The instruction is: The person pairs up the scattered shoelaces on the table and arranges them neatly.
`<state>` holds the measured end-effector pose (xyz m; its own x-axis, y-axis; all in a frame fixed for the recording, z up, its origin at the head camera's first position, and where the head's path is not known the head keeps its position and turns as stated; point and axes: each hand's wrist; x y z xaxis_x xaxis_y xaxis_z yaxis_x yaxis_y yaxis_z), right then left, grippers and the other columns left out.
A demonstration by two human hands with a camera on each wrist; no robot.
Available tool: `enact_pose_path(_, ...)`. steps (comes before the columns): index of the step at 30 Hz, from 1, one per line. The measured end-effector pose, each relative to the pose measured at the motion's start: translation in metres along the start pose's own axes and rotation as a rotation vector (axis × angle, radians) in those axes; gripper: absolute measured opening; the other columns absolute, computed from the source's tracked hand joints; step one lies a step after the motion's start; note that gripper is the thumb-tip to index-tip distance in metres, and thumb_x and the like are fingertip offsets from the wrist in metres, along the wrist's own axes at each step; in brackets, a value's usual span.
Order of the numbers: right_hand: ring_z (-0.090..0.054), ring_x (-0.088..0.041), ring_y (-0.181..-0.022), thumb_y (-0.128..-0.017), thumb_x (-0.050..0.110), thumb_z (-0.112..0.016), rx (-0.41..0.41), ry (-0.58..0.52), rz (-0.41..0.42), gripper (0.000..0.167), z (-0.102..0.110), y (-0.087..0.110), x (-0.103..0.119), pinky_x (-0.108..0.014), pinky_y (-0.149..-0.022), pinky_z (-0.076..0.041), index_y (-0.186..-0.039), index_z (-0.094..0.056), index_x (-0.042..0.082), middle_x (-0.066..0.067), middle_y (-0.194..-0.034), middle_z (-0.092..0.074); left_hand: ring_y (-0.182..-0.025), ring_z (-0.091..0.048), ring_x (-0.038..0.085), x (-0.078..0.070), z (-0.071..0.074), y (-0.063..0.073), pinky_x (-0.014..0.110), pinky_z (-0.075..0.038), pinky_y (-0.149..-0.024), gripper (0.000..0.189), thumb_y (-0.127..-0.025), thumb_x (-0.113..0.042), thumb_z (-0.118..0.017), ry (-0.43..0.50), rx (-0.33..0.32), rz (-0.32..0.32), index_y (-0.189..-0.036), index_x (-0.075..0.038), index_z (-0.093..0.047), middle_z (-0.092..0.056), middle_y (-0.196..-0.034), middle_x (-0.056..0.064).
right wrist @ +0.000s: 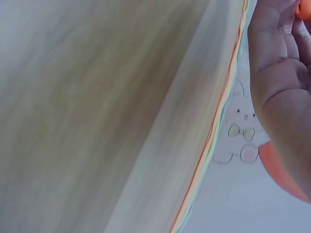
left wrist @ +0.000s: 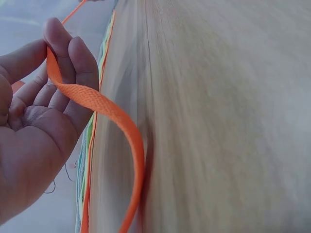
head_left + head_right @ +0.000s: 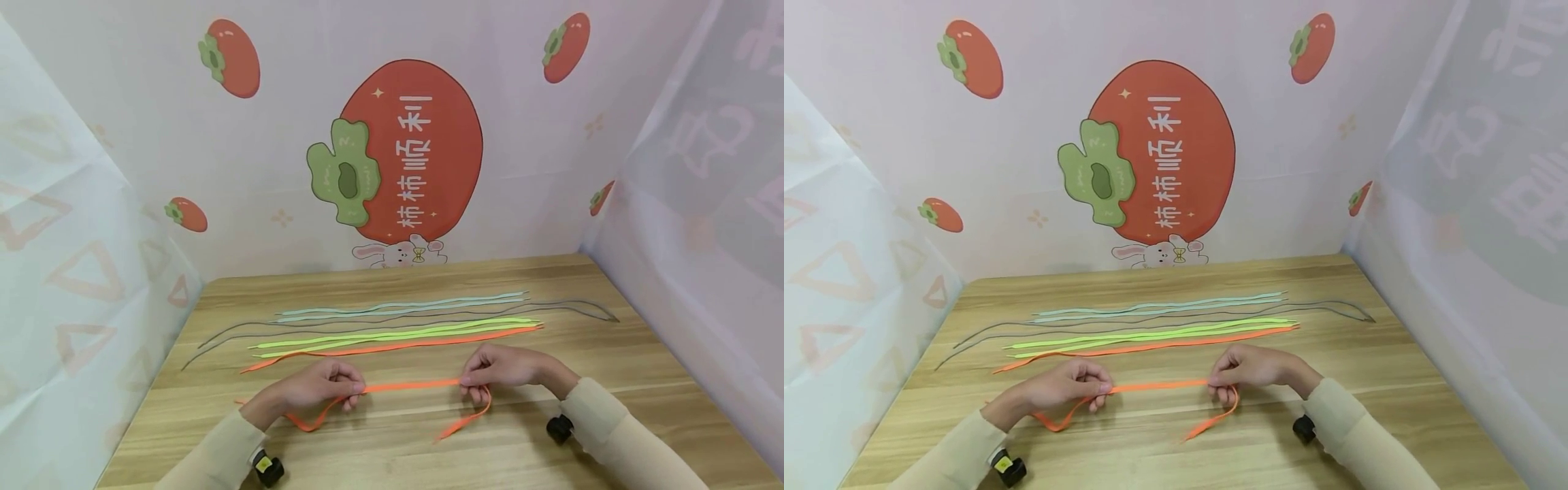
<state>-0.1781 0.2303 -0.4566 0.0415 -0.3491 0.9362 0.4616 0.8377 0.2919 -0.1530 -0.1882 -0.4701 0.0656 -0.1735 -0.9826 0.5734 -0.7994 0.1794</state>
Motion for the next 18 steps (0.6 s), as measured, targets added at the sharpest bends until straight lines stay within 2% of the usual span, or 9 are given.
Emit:
enact_pose_path(8,-0.063,-0.004,-0.071,-0.11,0.02,-0.058,-0.04,-0.032,-0.05,0.032,0.012,0.021,-0.011,-0.019,-0.067,-0.055,-0.11,-0.074,-0.008,-0.001,-0.085,-0.074,-0.08,-0.066,0.004,0.002,0.004,0.008,0.018,-0.057,-0.078,0.04,-0.111,-0.012,-0.055,0.022,0.01,-0.038,-0.121,0.026,-0.054,-0.069,-0.093,0.001)
enact_pose_path(18,-0.061,-0.007,-0.068,-0.11,0.022,-0.058,-0.106,0.017,-0.06,0.031,0.024,0.044,-0.026,-0.018,-0.066,-0.054,-0.108,-0.076,-0.003,-0.001,-0.084,-0.073,-0.08,-0.067,0.005,0.005,0.009,0.016,0.02,-0.057,-0.078,0.039,-0.111,-0.014,-0.055,-0.021,-0.035,-0.031,-0.12,0.023,-0.057,-0.069,-0.094,0.003)
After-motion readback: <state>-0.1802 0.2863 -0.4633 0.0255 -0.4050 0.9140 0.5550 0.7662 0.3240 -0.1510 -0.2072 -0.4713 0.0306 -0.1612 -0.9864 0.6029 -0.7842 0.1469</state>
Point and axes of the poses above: each hand's wrist, its own y-axis away from the middle knuckle, its own z-axis out of the back of the hand, x = y × z
